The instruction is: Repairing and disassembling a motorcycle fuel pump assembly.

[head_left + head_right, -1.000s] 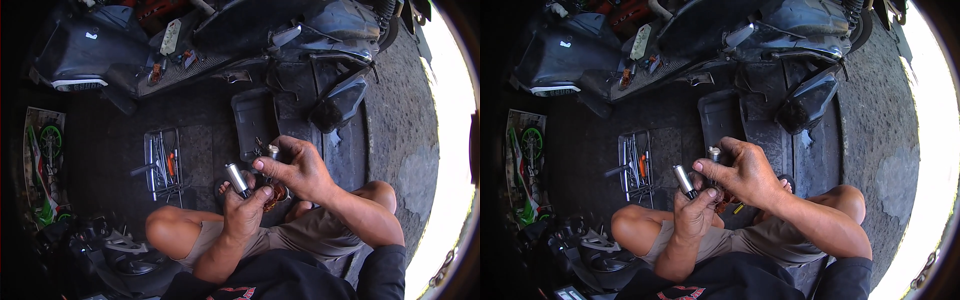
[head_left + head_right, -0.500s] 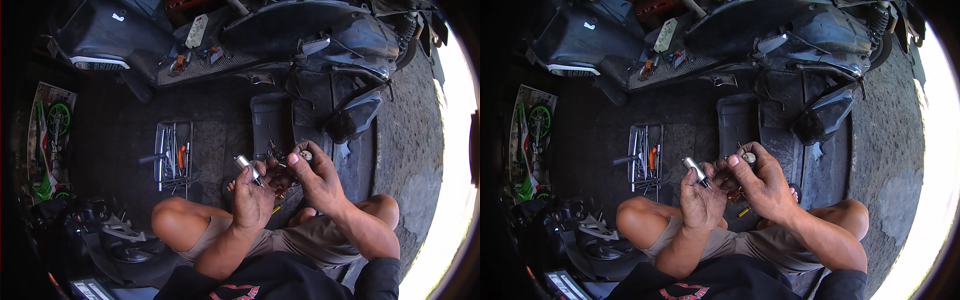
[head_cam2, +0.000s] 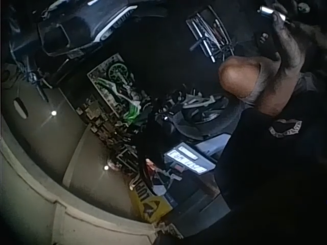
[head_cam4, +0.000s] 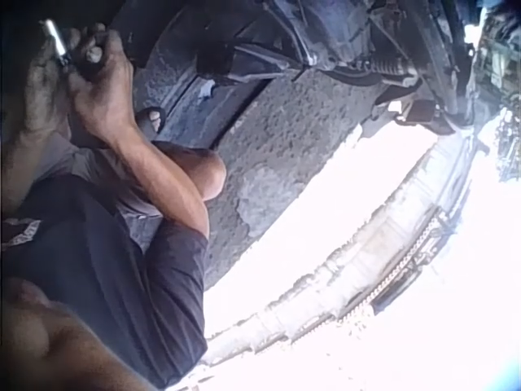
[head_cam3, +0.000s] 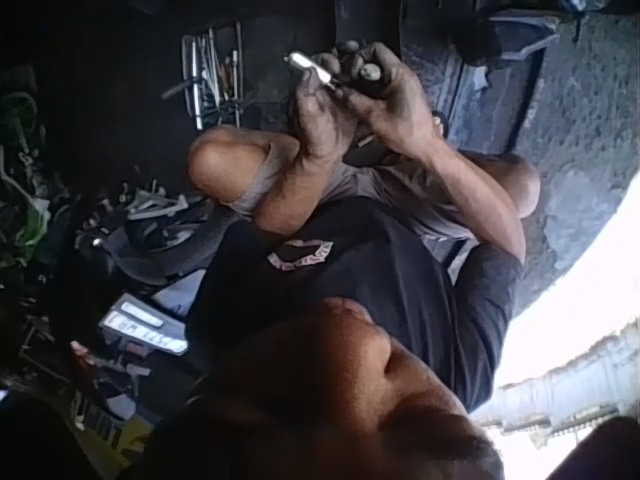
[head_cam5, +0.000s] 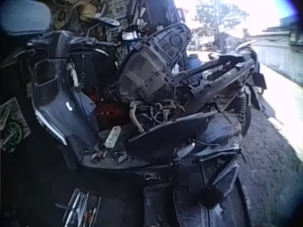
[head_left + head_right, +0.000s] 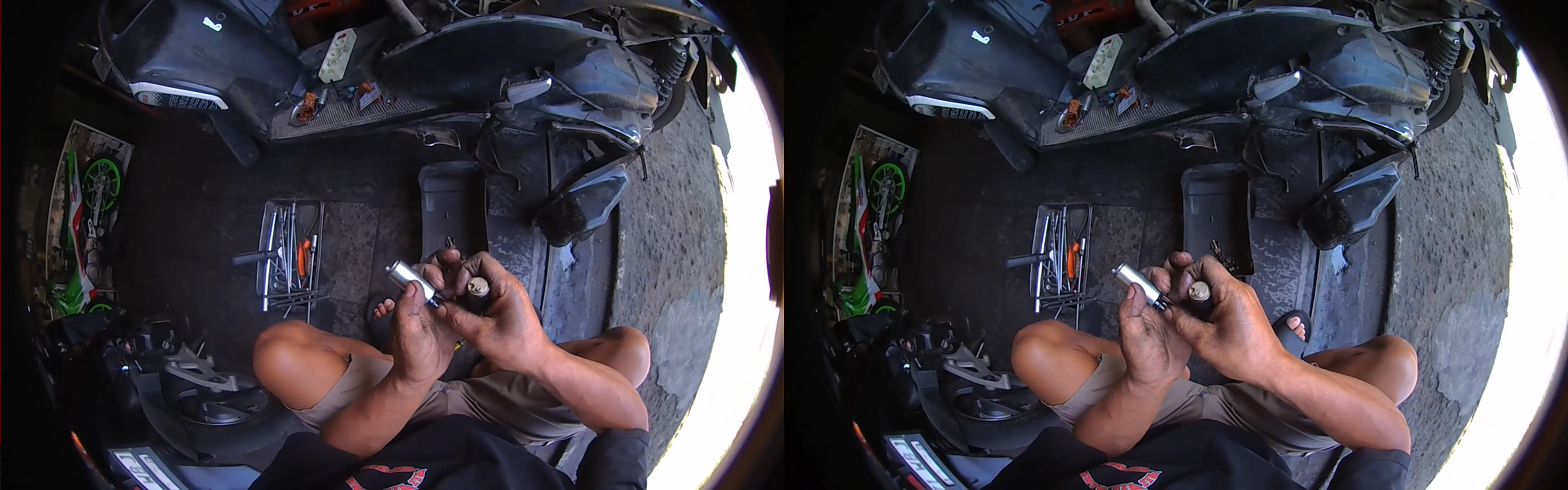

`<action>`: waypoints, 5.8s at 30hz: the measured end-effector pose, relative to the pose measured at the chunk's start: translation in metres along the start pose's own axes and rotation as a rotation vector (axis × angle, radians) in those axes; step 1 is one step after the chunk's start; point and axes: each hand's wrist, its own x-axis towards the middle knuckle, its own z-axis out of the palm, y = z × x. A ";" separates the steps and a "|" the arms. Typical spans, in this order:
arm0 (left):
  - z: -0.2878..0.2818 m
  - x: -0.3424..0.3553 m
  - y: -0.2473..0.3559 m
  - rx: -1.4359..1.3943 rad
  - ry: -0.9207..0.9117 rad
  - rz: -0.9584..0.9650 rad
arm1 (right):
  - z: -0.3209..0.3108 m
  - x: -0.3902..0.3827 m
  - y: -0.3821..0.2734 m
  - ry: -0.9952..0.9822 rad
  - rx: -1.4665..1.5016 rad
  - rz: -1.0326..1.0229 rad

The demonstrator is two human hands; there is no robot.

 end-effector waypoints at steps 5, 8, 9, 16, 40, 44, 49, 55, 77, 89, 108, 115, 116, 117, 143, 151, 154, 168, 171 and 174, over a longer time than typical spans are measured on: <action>0.002 0.000 0.002 -0.006 -0.003 -0.003 | 0.002 -0.001 -0.001 0.026 0.007 -0.021; 0.001 -0.001 0.000 -0.005 -0.019 0.021 | 0.003 0.000 0.002 0.043 0.014 -0.052; 0.001 -0.001 -0.002 -0.002 -0.019 0.039 | 0.004 -0.001 0.001 0.048 0.014 -0.052; 0.001 -0.001 -0.005 -0.001 -0.032 0.085 | 0.002 -0.004 -0.005 0.111 -0.019 0.001; 0.003 0.004 0.009 0.628 -0.007 0.074 | -0.019 0.011 -0.003 0.143 0.502 0.200; -0.004 0.003 0.010 0.755 0.016 0.108 | -0.017 0.015 -0.005 0.274 0.758 0.232; -0.004 0.002 0.013 0.930 -0.013 0.099 | -0.030 0.016 0.015 0.280 0.759 0.196; 0.005 0.000 0.018 1.036 0.002 0.109 | -0.029 0.017 0.014 0.194 0.909 0.215; 0.005 0.003 0.013 1.180 -0.033 0.111 | -0.027 0.020 0.023 0.086 1.037 0.243; 0.005 0.002 0.017 1.140 -0.042 0.048 | -0.023 0.020 0.019 0.064 1.042 0.248; 0.007 0.003 0.017 1.190 -0.063 0.117 | -0.019 0.016 0.018 0.076 1.020 0.231; 0.004 0.002 0.017 1.177 -0.059 0.078 | -0.018 0.017 0.017 0.079 1.019 0.223; 0.003 0.003 0.016 1.175 -0.065 0.094 | -0.018 0.017 0.017 0.078 1.019 0.224; 0.002 0.003 0.015 1.173 -0.071 0.110 | -0.018 0.017 0.017 0.074 1.023 0.223; 0.001 0.000 0.007 1.101 -0.030 0.141 | -0.015 0.013 0.018 0.091 0.967 0.213; 0.002 0.004 0.008 1.043 -0.036 0.113 | -0.012 0.015 0.010 0.140 0.913 0.179; -0.003 0.011 0.009 0.927 -0.104 -0.050 | -0.018 0.018 0.003 0.150 0.700 0.058; -0.020 0.025 -0.005 -0.083 -0.176 0.053 | 0.001 0.007 -0.018 0.050 -0.400 -0.102; -0.017 0.024 -0.008 0.012 -0.162 0.098 | -0.001 0.004 -0.008 0.004 -0.361 -0.076; -0.016 0.024 -0.008 0.033 -0.173 0.122 | 0.003 0.002 -0.010 0.021 -0.209 0.026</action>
